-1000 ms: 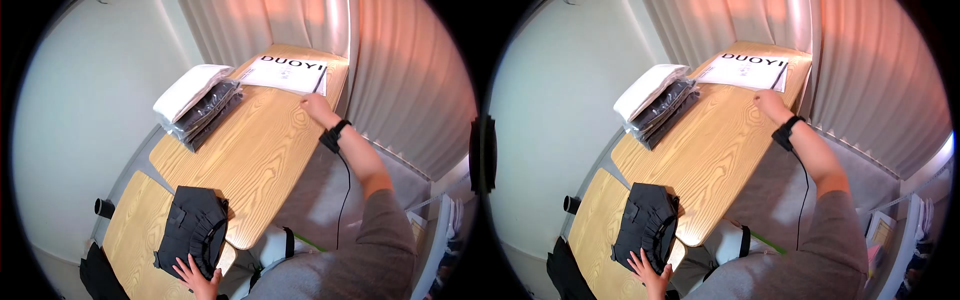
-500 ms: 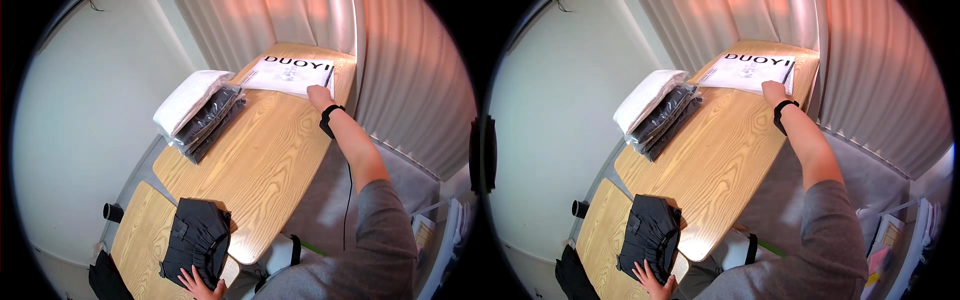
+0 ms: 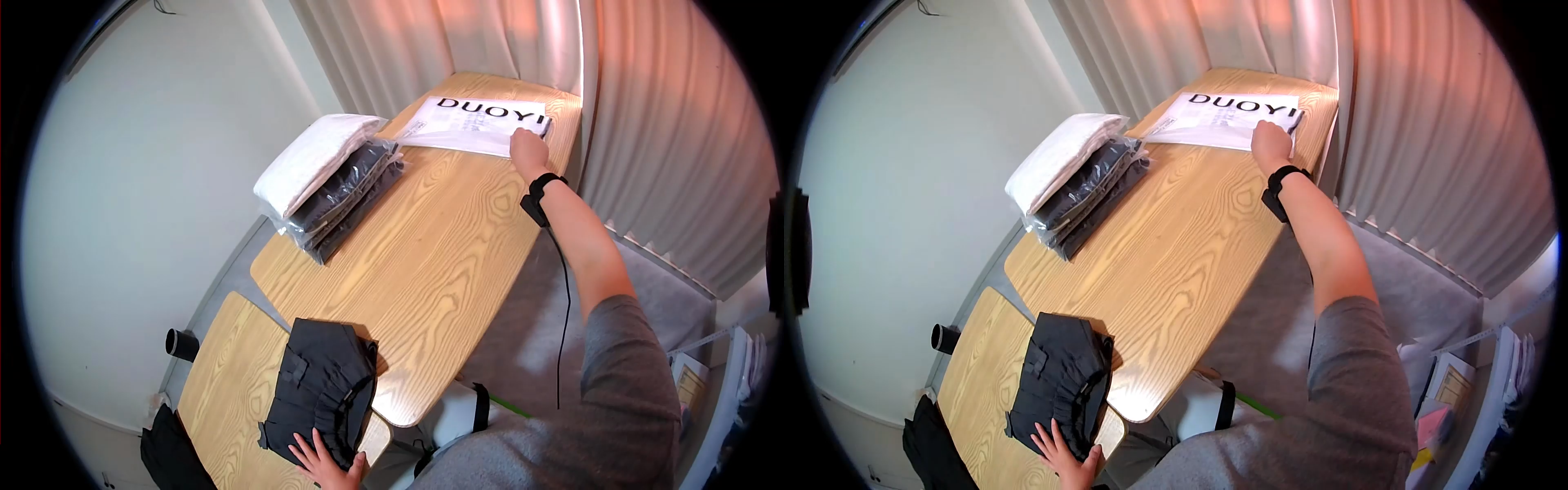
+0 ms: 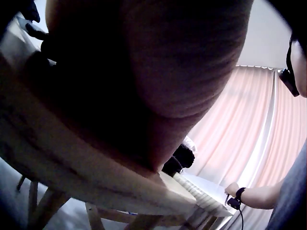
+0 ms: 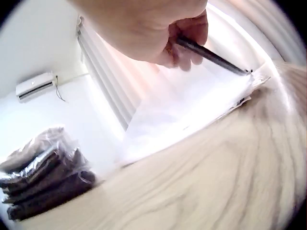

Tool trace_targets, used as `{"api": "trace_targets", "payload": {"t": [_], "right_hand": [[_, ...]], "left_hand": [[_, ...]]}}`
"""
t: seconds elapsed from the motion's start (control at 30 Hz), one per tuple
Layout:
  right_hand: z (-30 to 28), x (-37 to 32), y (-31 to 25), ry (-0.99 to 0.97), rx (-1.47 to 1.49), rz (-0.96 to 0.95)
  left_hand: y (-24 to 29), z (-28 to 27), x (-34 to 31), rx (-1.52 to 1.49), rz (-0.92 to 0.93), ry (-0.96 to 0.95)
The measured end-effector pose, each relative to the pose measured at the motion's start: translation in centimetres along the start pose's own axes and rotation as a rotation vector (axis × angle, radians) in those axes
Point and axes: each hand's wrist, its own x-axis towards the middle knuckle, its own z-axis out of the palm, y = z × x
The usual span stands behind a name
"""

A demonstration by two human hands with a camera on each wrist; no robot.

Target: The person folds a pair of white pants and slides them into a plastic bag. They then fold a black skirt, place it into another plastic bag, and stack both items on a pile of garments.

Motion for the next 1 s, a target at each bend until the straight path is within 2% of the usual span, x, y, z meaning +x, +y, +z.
{"api": "trace_targets", "payload": {"t": [0.03,0.1,0.13,0.17,0.27,0.3,0.37,0.43,0.63,0.7,0.77,0.83,0.9,0.97,1.0], "right_hand": [[-0.7,-0.3,-0.2,0.0,-0.001,-0.002],[-3.1,-1.6,-1.0,0.234,0.248,0.082],[-3.9,-2.2,-1.2,0.268,0.301,0.065],[-5.1,-3.1,-1.4,0.269,0.3,0.059],[-9.5,-6.7,-2.9,0.083,0.859,0.021],[-11.1,-8.0,-3.5,0.078,0.858,0.015],[-14.1,-11.2,-4.9,-0.064,0.969,-0.098],[-15.8,-14.6,-6.7,-0.024,1.063,-0.372],[-18.4,-26.6,-14.3,-0.807,1.661,-0.503],[-19.0,-30.0,-17.0,-1.025,1.781,-0.612],[-19.5,-32.6,-18.7,-1.132,1.769,-0.796],[-20.5,-34.4,-19.9,-1.247,1.789,-0.907],[-21.2,-35.6,-20.6,-1.27,1.779,-1.077],[-21.8,-36.0,-20.6,-1.332,1.784,-1.148],[-22.0,-36.3,-20.6,-1.357,1.783,-1.207]], "left_hand": [[-0.9,1.1,0.1,-0.047,-0.07,-0.08],[-1.1,1.2,0.1,-0.052,-0.067,-0.072],[-1.0,1.2,0.0,-0.052,-0.06,-0.064],[-0.9,1.1,0.0,-0.058,-0.064,-0.065],[-0.7,0.7,0.0,-0.059,-0.055,-0.063],[-0.5,0.6,0.1,-0.063,-0.061,-0.066],[-0.1,0.1,0.2,-0.087,-0.059,-0.073],[0.0,-0.5,0.2,-0.137,-0.029,-0.088],[-0.8,-3.2,0.8,-0.277,0.073,-0.2],[-1.3,-3.4,1.3,-0.54,0.194,-0.148],[-0.6,-4.2,1.5,-0.885,0.273,-0.098],[-0.9,-4.0,2.1,-1.005,0.318,-0.092],[-0.5,-4.8,3.0,-1.237,0.254,-0.182],[0.3,-5.2,4.1,-1.449,0.085,-0.303],[0.3,-5.3,4.7,-1.35,0.089,-0.381]]}}
